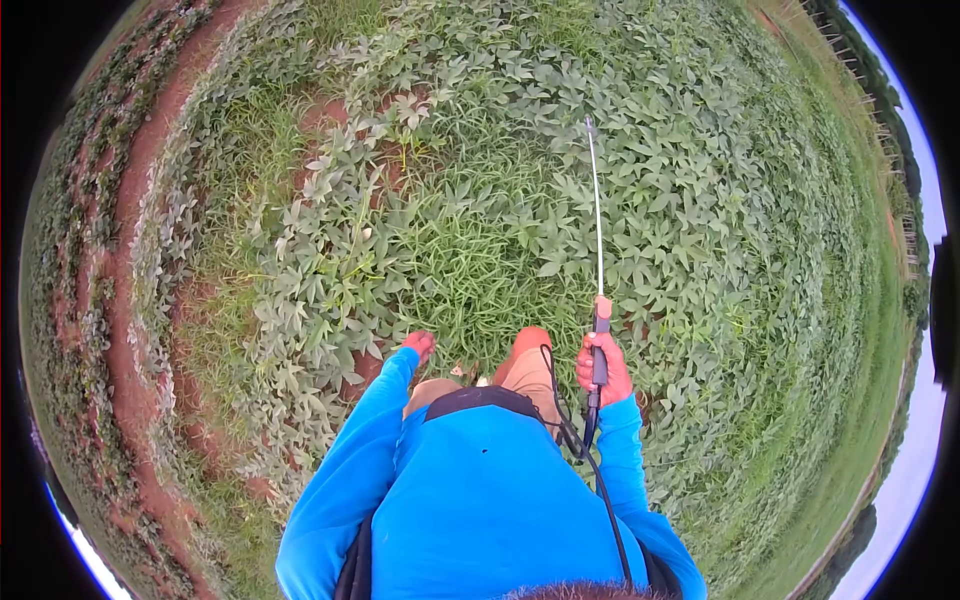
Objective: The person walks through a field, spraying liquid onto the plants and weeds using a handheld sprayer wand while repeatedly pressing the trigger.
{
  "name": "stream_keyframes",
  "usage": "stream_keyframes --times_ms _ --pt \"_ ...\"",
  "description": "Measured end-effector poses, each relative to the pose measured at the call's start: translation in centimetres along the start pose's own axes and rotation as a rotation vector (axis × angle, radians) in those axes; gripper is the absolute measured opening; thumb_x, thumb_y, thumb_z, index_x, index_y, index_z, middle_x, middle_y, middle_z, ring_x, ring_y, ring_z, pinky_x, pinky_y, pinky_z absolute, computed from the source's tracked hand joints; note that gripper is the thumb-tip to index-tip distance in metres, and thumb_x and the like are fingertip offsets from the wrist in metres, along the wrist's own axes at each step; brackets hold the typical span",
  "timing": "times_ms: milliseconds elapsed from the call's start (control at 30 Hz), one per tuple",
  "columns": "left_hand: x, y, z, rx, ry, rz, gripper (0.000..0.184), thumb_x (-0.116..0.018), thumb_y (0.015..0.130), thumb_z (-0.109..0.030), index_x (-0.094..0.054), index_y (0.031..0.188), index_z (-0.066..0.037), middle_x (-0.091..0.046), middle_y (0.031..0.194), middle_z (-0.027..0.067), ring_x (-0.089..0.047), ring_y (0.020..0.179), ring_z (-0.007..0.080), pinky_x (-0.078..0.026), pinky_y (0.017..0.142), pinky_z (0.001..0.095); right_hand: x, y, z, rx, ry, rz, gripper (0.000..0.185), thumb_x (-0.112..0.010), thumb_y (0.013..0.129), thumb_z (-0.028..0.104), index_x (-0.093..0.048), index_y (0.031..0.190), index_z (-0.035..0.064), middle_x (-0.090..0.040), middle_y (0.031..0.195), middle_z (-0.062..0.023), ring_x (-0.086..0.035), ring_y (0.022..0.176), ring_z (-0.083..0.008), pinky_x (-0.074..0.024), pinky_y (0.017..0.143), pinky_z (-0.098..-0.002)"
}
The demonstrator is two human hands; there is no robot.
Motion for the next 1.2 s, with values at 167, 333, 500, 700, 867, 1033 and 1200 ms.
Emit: stream_keyframes --times_ms 167,333,500,700,867,1033,1200 --pt "-0.1 0.7 0.1 0.057 0.034 -0.061 0.027 -0.05 0.087 -0.03 -0.057 0.09 -0.005 -0.055 0.066 0.0045 -0.045 0.043 0.0121 -0.033 0.035 0.0269 -0.5 1.9 1.9 0.144 -0.058 -0.16 0.019 -0.056 0.084 0.026 -0.043 0.079 0.013 -0.041 0.056 -0.0008 -0.036 0.038 -0.0089 -0.0294 0.03 -0.0228" --pt "0.9 2.8 1.0 0.082 -0.004 -0.061 0.026 -0.049 0.086 -0.029 -0.057 0.089 -0.004 -0.055 0.067 0.0054 -0.045 0.041 0.0131 -0.034 0.034 0.0287 -1.9 5.9 5.9 0.06 0.018 -0.001 0.02 -0.056 0.085 0.027 -0.044 0.078 0.0129 -0.04 0.056 0.0001 -0.036 0.039 -0.0088 -0.0302 0.031 -0.0228" --pt "1.5 4.4 -3.2 0.125 0.121 -0.179 0.029 -0.052 0.083 -0.032 -0.061 0.09 -0.005 -0.058 0.067 0.0057 -0.05 0.046 0.0155 -0.039 0.041 0.0303 -5.5 11.7 10.8 -0.121 0.066 0.24 0.018 -0.055 0.085 0.026 -0.046 0.081 0.012 -0.038 0.058 0.0009 -0.036 0.042 -0.0078 -0.0311 0.031 -0.0222" --pt "4.0 9.7 -11.8 0.032 0.153 -0.165 0.036 -0.054 0.082 -0.037 -0.062 0.099 -0.006 -0.06 0.07 0.0066 -0.053 0.052 0.0172 -0.043 0.05 0.031 -11.2 17.3 16.3 -0.309 -0.077 0.372 0.017 -0.055 0.085 0.025 -0.046 0.083 0.0111 -0.041 0.06 0.0008 -0.036 0.042 -0.0063 -0.0303 0.033 -0.0208" --pt "4.3 12.2 -26.0 -0.025 0.145 -0.251 0.029 -0.049 0.09 -0.033 -0.058 0.097 -0.007 -0.057 0.072 0.0021 -0.047 0.048 0.0086 -0.037 0.041 0.0242 -15.4 21.5 20.0 -0.353 -0.194 0.48 0.017 -0.056 0.084 0.022 -0.044 0.083 0.0111 -0.041 0.059 0.0012 -0.035 0.041 -0.006 -0.0288 0.033 -0.0204" --pt "4.3 12.2 -33.4 -0.183 0.202 -0.313 0.032 -0.049 0.086 -0.036 -0.061 0.092 -0.008 -0.062 0.074 0.004 -0.053 0.057 0.0137 -0.044 0.055 0.027 -18.6 25.6 23.0 -0.183 -0.361 0.533 0.027 -0.062 0.08 0.027 -0.046 0.088 0.0079 -0.047 0.062 -0.0014 -0.041 0.042 -0.0072 -0.0322 0.033 -0.0214" --pt "6.4 12.4 -31.2 -0.284 0.351 -0.379 0.026 -0.047 0.09 -0.032 -0.056 0.092 -0.008 -0.055 0.069 0.0001 -0.045 0.049 0.008 -0.035 0.043 0.023 -20.2 28.9 26.0 -0.184 -0.241 0.612 0.027 -0.062 0.08 0.029 -0.046 0.086 0.0081 -0.047 0.06 -0.0009 -0.041 0.04 -0.0072 -0.0327 0.033 -0.0217"
Point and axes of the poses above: each hand's wrist, its own y-axis towards the middle knuckle, its own x-axis out of the back of the hand, z = x × y, the point moved 1 cm from there along y, towards the middle knuckle
